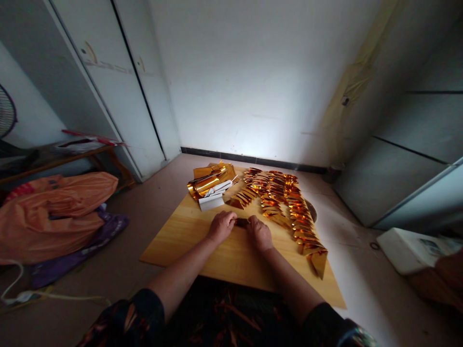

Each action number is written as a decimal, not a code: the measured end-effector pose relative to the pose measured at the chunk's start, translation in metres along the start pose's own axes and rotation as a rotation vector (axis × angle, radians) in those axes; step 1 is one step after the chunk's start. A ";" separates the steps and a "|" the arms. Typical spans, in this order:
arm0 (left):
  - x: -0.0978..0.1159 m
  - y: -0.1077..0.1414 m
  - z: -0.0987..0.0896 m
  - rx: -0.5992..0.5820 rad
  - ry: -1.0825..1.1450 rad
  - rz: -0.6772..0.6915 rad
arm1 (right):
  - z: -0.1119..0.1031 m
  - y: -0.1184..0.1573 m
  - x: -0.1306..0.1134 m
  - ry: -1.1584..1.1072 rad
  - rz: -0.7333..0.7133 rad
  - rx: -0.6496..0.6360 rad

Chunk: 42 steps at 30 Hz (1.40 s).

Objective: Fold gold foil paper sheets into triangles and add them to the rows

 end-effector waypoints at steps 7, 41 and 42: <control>-0.005 0.001 0.001 0.036 0.035 -0.129 | 0.003 -0.001 0.001 0.019 0.019 0.042; 0.013 0.001 -0.001 -0.031 -0.226 -0.004 | 0.011 -0.004 -0.007 0.221 -0.142 0.029; 0.014 0.002 -0.001 -0.039 -0.237 0.004 | 0.011 -0.004 -0.007 0.224 -0.145 0.027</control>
Point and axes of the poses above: each hand's wrist, its own y-axis away from the middle knuckle, its own z-axis out of the palm, x = y × z, the point moved 7 cm from there along -y, towards the middle knuckle, and after that the axes turned 14 degrees about x, right-handed, at the moved point
